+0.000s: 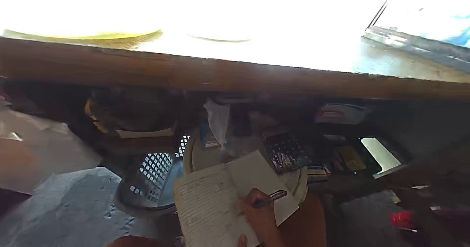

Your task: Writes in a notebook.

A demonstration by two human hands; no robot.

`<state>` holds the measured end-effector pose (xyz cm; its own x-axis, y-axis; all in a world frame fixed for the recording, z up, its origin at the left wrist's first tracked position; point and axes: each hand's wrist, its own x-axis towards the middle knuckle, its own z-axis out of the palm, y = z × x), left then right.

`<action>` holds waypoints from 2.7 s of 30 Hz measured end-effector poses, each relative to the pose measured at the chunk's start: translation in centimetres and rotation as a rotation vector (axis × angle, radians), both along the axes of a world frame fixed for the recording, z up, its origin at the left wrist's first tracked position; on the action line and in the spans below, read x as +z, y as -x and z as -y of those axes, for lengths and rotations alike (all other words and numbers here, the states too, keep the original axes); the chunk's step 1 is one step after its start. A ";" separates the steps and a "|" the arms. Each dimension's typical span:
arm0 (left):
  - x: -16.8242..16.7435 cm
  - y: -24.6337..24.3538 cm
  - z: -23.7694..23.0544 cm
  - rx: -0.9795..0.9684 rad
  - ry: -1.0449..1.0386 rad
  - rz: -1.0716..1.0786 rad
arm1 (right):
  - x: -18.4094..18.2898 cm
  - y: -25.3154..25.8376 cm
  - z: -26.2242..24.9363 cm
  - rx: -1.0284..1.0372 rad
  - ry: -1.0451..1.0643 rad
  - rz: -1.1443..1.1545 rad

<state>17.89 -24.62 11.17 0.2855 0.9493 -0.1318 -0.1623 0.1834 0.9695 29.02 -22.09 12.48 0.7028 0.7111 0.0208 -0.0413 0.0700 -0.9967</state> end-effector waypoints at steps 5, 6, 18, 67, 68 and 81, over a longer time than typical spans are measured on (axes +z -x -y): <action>-1.1 -0.2 0.2 0.062 -0.052 0.032 | 0.1 -0.1 0.0 0.008 -0.014 -0.028; -1.5 -0.1 0.2 0.062 -0.069 0.039 | 0.2 -0.1 0.1 0.011 -0.007 -0.033; -1.8 -0.1 0.4 0.057 -0.082 0.134 | -0.2 -0.1 0.1 0.013 -0.043 -0.023; -3.0 0.5 0.2 -0.010 -0.096 0.086 | -1.2 -0.4 0.2 0.039 -0.080 0.107; -3.0 0.5 0.2 -0.004 -0.100 0.089 | -1.2 -0.3 0.3 0.043 -0.085 0.112; -3.3 0.2 0.2 0.045 -0.143 0.106 | -1.2 0.2 0.5 0.043 -0.120 0.191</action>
